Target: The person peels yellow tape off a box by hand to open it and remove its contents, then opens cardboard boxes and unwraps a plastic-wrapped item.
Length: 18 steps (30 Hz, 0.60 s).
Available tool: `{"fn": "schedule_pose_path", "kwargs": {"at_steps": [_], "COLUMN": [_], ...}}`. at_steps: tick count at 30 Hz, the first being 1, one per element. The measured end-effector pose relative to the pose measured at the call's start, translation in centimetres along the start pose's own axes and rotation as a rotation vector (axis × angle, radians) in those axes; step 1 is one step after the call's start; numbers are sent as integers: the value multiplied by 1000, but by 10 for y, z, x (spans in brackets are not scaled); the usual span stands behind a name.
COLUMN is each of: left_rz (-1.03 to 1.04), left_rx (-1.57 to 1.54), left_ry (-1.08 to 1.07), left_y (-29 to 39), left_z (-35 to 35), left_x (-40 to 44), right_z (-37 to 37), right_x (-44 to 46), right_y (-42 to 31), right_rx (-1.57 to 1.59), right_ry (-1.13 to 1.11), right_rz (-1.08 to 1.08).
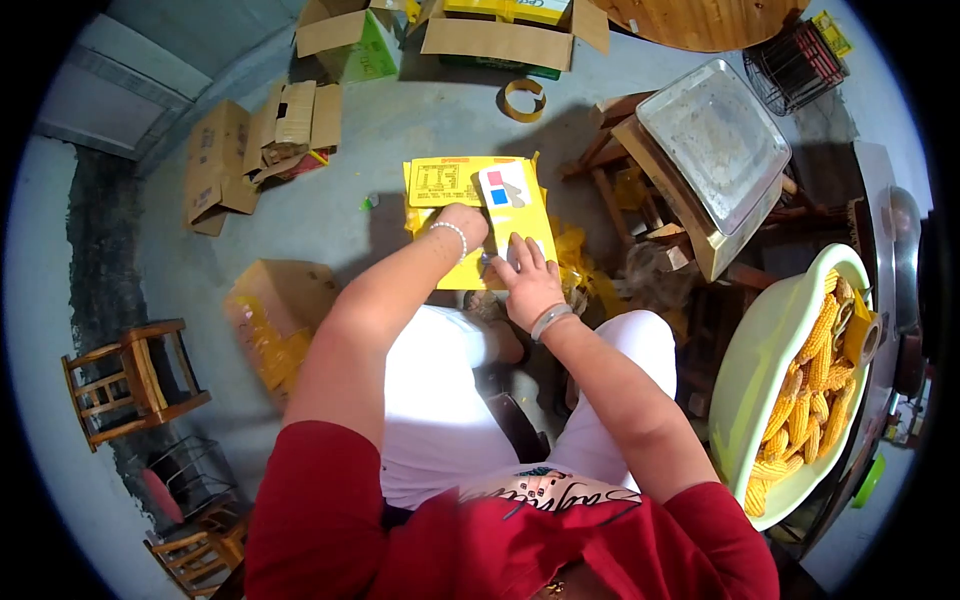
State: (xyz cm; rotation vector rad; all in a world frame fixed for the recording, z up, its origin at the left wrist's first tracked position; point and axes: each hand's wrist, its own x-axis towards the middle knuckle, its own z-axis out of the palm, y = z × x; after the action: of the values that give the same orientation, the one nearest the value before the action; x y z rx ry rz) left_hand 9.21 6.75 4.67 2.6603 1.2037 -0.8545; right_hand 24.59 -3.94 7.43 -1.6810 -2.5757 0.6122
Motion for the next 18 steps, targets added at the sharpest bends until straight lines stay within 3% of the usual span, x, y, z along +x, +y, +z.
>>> {"fn": "schedule_pose_path", "kwargs": {"at_steps": [1, 4, 12, 18], "left_rz": [33, 52, -12, 6], "left_rx": [1, -93, -190, -24], "left_ry": [148, 329, 222, 67], "left_y": [-4, -12, -9, -14], "left_z": [7, 6, -10, -30], "left_x": [-3, -32, -68, -61], "right_z": [-2, -7, -7, -18], "right_x": [2, -1, -4, -3], "right_y": [2, 1, -4, 14], "right_rx": [30, 89, 52, 170], "right_ry": [15, 94, 195, 250], "right_rz": [3, -21, -101, 104]}}
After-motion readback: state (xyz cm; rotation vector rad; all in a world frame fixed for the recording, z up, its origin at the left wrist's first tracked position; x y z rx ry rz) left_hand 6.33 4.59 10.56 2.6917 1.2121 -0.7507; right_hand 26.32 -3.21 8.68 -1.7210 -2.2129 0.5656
